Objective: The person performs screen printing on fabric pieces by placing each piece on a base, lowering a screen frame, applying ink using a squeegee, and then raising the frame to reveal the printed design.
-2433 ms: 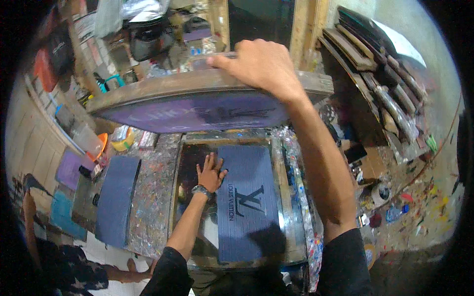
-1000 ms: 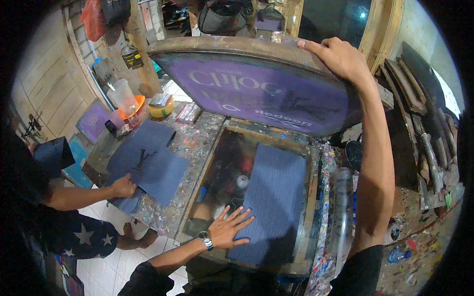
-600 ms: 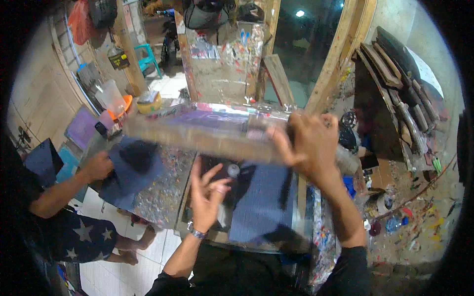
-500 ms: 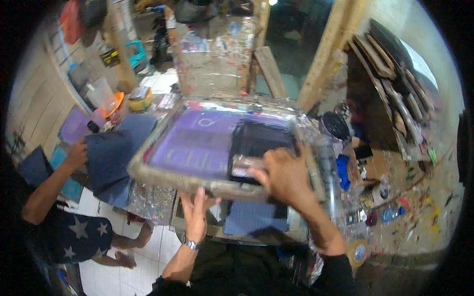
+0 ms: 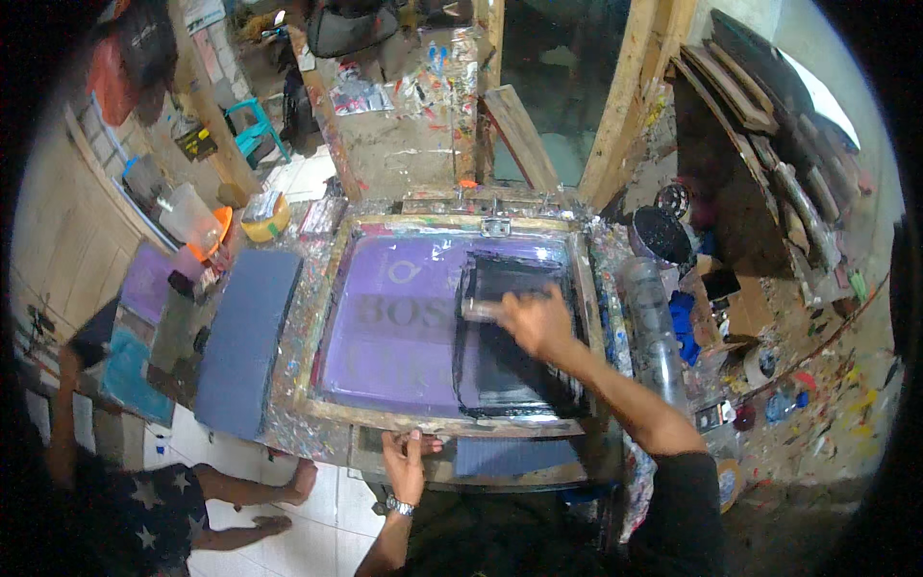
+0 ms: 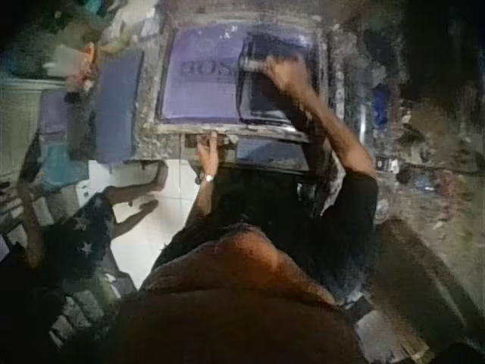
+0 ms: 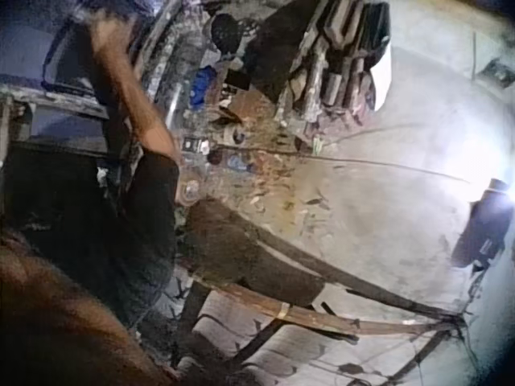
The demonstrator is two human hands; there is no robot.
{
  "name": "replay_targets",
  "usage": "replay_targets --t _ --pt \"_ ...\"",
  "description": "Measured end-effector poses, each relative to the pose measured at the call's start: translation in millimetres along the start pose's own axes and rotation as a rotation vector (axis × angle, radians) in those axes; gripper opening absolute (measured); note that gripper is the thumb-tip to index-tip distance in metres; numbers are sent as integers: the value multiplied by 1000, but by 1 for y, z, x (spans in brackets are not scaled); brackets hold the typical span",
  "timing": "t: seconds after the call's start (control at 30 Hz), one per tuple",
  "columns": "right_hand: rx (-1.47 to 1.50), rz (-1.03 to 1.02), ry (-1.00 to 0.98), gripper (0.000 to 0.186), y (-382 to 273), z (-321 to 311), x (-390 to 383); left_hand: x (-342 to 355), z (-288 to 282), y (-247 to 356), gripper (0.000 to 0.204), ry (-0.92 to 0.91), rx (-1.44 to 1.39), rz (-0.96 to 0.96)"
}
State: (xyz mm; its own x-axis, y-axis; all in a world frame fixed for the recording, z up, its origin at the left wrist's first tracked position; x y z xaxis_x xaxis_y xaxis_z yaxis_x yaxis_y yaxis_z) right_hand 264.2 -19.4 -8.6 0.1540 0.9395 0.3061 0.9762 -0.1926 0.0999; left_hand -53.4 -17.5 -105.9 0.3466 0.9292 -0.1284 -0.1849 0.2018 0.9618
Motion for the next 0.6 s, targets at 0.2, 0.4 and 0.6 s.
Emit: replay_targets --t 0.2,0.4,0.6 --pt "55 3 -130 35 19 1 31 6 -9 -1 39 -68 -66 -165" --pt "263 -225 -453 50 32 10 16 8 1 1 35 -27 -80 -256" --pt "106 -35 -84 50 89 22 119 6 -3 1 30 -57 -105 -288"
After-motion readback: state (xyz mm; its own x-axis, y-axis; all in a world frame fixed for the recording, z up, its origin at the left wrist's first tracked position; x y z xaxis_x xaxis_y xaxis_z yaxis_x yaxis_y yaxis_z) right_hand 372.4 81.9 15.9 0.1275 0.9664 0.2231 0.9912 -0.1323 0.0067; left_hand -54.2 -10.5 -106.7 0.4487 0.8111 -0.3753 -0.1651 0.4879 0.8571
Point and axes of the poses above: each hand's wrist, its own x-axis towards the middle knuckle, its own z-axis out of the palm, y = z × x, the point moved 4 cm from there along x, towards the middle knuckle, and after that the axes turned 5 degrees about -x, right-handed, at the moved point
